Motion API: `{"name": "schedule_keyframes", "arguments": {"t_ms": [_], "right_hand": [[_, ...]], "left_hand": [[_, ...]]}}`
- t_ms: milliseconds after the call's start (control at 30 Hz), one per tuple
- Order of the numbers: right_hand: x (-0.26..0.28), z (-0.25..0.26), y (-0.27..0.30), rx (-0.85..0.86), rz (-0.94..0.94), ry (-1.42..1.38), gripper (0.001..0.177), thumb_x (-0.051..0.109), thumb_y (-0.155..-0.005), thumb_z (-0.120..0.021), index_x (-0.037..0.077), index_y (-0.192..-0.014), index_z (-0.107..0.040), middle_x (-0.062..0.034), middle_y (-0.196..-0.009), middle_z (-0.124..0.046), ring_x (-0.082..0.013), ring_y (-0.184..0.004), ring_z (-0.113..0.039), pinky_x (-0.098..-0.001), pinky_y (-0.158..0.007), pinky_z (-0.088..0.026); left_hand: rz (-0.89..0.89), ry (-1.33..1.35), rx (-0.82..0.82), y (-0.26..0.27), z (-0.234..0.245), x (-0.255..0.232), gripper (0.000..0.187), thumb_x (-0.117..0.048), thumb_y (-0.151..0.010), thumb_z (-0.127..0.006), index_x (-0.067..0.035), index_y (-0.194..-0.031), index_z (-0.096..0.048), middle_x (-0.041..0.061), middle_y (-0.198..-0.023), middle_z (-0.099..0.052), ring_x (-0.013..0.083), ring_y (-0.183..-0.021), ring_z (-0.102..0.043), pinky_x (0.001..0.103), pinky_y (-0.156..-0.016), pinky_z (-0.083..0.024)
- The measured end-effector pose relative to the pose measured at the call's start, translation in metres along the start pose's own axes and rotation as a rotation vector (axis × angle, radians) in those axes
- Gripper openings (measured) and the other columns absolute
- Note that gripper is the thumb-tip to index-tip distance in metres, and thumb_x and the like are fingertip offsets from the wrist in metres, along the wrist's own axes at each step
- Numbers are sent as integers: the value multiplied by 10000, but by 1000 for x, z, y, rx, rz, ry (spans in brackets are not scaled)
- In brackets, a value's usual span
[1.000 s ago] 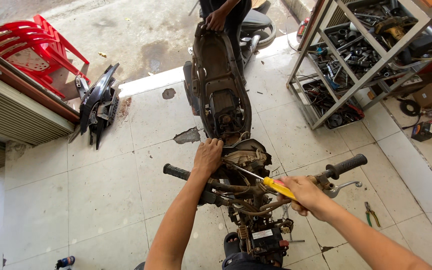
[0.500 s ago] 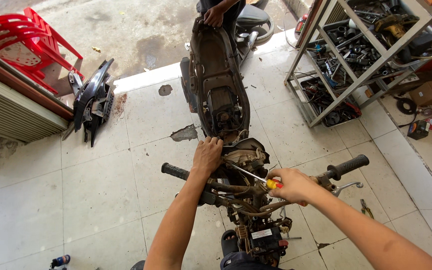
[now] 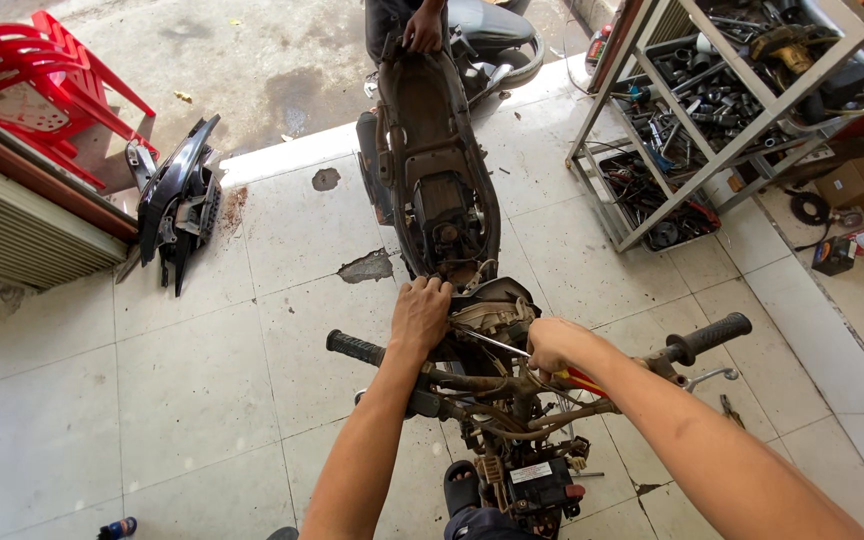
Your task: The person works on a disassembled motorcycle in a workshop, using pliers to adjust components near the handlebars. They briefly check a smartphone before continuing to use a screwdriver to tighten or loosen parts on the motorcycle's front assembly.
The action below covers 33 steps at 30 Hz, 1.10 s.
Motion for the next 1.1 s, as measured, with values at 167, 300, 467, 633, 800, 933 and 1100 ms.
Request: {"name": "schedule_keyframes", "arguments": {"t_ms": [167, 300, 467, 633, 800, 933, 1100], "right_hand": [[-4, -8, -20, 17, -79, 35, 160, 313, -916, -695, 213, -892, -818, 100, -698, -785, -206, -854, -780, -368, -821, -602], [-6, 0, -35, -102, -153, 42, 273, 228, -725, -918, 167, -979, -838, -73, -891, -804, -324, -949, -758, -495, -853, -595], [14, 8, -9, -82, -182, 133, 601, 363, -683, -982, 118, -1192, -776, -128, -1252, -729, -349, -1207, -671, -599, -933, -545], [34, 13, -24, 195, -116, 244, 303, 264, -919, -769, 56, -1139, -781, -136, -1217, -727, -325, -1163, -680, -451, -943, -567], [35, 6, -21, -1, -205, 156, 370, 127, -774, -885, 24, -1111, -773, -204, -1237, -710, -412, -1148, -680, -644, -770, -564], [57, 26, 17, -237, -73, 133, 166, 32, -866, -669, 1, -952, -807, -209, -964, -747, -381, -970, -734, -649, -771, -580], [61, 16, 4, -231, 57, 148, 249, -11, -899, -531, -43, -922, -777, -208, -969, -769, -410, -1039, -732, -606, -867, -585]], "left_hand": [[-39, 17, -101, -1, 0, -1, 516, -223, -638, -855, -147, -1086, -611, 72, -992, -627, 304, -960, -613, 425, -790, -502], [-75, 46, -124, -3, 2, -1, 559, -239, -612, -861, -163, -1104, -607, 78, -986, -619, 319, -937, -610, 441, -763, -504], [-103, 43, -181, 1, 2, -2, 412, -183, -738, -775, -200, -1121, -625, 67, -956, -623, 311, -904, -608, 421, -708, -476], [-118, 68, -240, 2, 9, -3, 325, -150, -819, -681, -233, -1129, -634, 80, -947, -636, 317, -890, -608, 423, -680, -468], [-116, 68, -197, 3, 11, -4, 282, -122, -865, -661, -221, -1126, -620, 90, -963, -625, 320, -892, -601, 427, -716, -474], [-119, 27, -224, 4, 14, -6, 216, -114, -884, -654, -197, -1080, -616, 89, -940, -628, 305, -879, -618, 427, -742, -473], [-151, 20, -302, 0, 13, -10, 106, -134, -897, -618, -180, -992, -615, 99, -900, -657, 302, -869, -663, 421, -786, -513]]}}
Point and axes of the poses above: each hand's wrist, its own y-axis away from the middle knuckle, its own z-axis out of the back of the hand, x = y × z, the point moved 3 cm from there along -y, towards the middle knuckle
